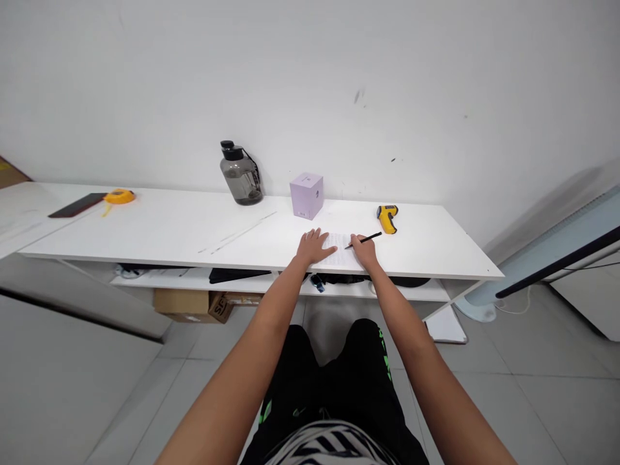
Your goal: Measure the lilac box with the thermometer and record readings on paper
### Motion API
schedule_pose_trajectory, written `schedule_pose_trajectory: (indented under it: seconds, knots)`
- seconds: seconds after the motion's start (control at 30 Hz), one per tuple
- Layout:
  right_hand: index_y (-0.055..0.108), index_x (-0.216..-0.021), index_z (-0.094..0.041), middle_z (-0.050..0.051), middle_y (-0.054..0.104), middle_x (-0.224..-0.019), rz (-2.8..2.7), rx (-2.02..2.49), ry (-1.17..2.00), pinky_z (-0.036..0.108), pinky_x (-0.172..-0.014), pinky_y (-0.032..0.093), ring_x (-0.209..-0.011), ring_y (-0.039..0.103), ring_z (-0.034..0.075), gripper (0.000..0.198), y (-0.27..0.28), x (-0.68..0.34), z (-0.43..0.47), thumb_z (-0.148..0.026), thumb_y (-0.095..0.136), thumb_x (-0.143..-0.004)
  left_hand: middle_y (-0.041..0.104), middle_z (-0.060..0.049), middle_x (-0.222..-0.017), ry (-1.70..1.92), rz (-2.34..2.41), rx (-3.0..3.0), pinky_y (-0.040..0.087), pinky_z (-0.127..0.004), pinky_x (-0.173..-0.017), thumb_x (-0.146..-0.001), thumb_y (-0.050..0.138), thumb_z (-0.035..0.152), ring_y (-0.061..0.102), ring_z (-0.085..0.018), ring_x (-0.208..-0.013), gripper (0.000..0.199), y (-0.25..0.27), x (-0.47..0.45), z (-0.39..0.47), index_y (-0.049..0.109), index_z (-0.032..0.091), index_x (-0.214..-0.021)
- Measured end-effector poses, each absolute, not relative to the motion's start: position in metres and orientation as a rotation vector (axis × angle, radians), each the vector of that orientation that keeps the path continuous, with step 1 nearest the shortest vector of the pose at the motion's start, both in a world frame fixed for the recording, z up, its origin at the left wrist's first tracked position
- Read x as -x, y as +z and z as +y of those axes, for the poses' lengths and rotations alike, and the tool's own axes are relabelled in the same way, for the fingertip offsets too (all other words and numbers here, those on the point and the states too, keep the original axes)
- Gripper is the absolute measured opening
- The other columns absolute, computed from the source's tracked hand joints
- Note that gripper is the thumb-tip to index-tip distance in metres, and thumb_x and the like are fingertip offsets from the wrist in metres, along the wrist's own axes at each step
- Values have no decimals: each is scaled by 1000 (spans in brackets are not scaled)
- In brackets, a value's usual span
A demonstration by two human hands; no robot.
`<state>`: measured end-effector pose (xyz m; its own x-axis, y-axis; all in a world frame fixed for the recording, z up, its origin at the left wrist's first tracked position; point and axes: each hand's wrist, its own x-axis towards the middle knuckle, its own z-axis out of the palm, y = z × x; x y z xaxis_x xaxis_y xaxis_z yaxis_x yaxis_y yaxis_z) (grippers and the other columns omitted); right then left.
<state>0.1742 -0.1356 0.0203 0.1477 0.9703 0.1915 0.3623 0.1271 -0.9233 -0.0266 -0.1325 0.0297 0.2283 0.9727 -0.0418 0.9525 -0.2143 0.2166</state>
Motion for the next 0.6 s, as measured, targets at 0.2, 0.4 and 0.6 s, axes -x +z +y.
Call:
schedule_pose_trajectory:
  seconds: [0.2, 0.4, 0.6]
  knots:
    - [65, -61, -22, 4, 72, -70, -1337, 1414, 744, 32, -78, 47, -78, 64, 22, 35, 19, -174, -136, -45, 51, -84, 18, -11, -173, 164, 1837, -2305, 14, -50, -129, -92, 31, 75, 15, -33, -160, 88, 31, 26, -134, 32, 21, -161]
    - [63, -59, -22, 4, 70, -69, -1351, 1424, 747, 32, -78, 46, -77, 64, 22, 34, 21, -173, -136, -44, 51, -83, 18, -10, -173, 166, 1832, -2294, 14, -50, -129, -92, 32, 75, 14, -33, -161, 87, 30, 26, -134, 32, 22, -161]
    - [63, -60, -23, 4, 71, -69, -1351, 1422, 727, 32, -78, 46, -78, 64, 22, 35, 22, -173, -137, -45, 51, -84, 19, -12, -173, 176, 1830, -2308, 14, -50, -129, -92, 33, 75, 15, -33, -160, 87, 28, 26, -132, 33, 22, -160]
